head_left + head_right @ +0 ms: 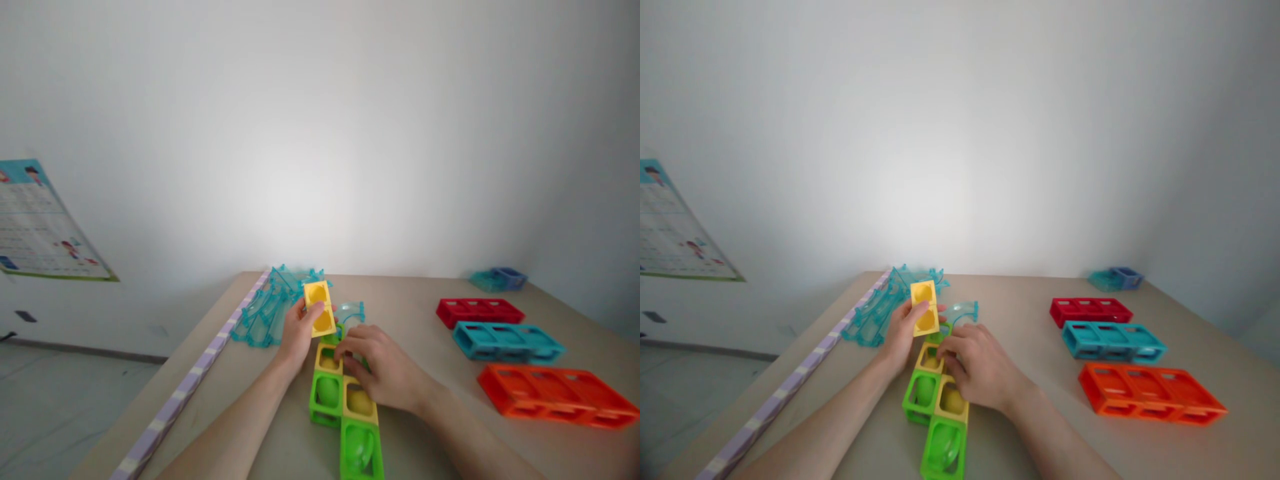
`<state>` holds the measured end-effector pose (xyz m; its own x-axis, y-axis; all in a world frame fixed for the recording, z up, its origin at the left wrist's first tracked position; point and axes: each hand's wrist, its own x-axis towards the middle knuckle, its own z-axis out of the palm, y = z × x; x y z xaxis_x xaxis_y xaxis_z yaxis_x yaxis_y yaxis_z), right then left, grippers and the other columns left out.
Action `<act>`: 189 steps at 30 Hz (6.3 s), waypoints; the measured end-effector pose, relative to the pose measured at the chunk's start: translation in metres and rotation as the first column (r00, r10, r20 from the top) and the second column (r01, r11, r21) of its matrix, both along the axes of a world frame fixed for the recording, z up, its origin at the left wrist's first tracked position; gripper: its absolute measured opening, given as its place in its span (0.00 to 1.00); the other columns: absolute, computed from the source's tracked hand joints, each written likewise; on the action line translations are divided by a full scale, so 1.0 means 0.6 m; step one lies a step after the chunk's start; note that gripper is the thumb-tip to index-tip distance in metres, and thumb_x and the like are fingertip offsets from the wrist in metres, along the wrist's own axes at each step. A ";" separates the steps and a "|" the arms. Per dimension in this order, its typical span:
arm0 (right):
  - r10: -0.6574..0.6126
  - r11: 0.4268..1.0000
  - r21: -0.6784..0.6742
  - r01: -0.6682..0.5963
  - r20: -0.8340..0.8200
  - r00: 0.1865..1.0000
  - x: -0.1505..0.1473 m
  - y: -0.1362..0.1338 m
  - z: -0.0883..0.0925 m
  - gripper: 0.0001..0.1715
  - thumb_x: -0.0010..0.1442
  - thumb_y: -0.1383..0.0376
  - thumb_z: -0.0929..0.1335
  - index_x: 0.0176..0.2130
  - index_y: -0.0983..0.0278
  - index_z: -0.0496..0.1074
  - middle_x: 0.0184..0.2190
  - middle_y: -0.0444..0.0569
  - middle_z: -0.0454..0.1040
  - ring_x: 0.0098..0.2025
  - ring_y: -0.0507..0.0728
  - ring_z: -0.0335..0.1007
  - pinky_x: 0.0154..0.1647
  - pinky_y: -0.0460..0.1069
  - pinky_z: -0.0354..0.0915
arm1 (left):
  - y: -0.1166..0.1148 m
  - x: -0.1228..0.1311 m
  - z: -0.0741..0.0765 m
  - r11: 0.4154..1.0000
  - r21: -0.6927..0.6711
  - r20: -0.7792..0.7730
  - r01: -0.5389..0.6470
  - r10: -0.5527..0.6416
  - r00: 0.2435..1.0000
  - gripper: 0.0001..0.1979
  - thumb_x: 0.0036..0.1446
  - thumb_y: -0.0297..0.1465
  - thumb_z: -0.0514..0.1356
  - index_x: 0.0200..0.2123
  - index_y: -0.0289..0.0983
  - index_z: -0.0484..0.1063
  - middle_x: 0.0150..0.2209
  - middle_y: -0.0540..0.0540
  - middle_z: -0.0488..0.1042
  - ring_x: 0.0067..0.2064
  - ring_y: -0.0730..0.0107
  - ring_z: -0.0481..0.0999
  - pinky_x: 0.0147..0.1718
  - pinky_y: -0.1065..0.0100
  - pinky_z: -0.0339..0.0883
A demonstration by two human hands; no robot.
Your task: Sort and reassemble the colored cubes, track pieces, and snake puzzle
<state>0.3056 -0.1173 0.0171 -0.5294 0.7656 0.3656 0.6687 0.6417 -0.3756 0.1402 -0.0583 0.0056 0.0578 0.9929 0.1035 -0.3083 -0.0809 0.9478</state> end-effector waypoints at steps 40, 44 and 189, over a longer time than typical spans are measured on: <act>-0.157 0.975 -0.170 0.141 -0.083 0.984 0.001 0.007 -0.009 0.07 0.57 0.62 0.69 0.38 0.60 0.74 0.31 0.45 0.76 0.34 0.55 0.71 0.38 0.48 0.62 | 0.014 -0.017 -0.031 0.931 0.354 -0.427 -0.088 0.245 0.871 0.16 0.56 0.43 0.60 0.40 0.38 0.67 0.32 0.47 0.75 0.32 0.64 0.74 0.30 0.68 0.64; -0.142 0.977 -0.177 0.123 -0.105 0.984 -0.003 0.009 -0.008 0.04 0.60 0.64 0.67 0.32 0.61 0.70 0.31 0.44 0.74 0.34 0.54 0.70 0.36 0.47 0.61 | 0.017 -0.017 -0.032 0.932 0.349 -0.459 -0.095 0.258 0.850 0.17 0.56 0.45 0.59 0.40 0.37 0.66 0.32 0.47 0.75 0.32 0.64 0.75 0.31 0.67 0.66; -0.468 0.842 -0.436 -0.318 -0.883 -0.028 -0.010 0.039 -0.037 0.13 0.49 0.56 0.72 0.30 0.64 0.75 0.27 0.48 0.76 0.25 0.55 0.70 0.26 0.49 0.67 | -0.008 -0.021 -0.003 0.982 0.169 -0.035 -0.081 0.088 0.995 0.24 0.46 0.37 0.69 0.47 0.39 0.71 0.37 0.49 0.77 0.28 0.74 0.75 0.24 0.75 0.69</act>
<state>0.2993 -0.0939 -0.0048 0.1180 0.9905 0.0703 -0.5785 0.1261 -0.8059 0.1276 -0.0630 0.0041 -0.0179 0.9634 0.2676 -0.2534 -0.2632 0.9308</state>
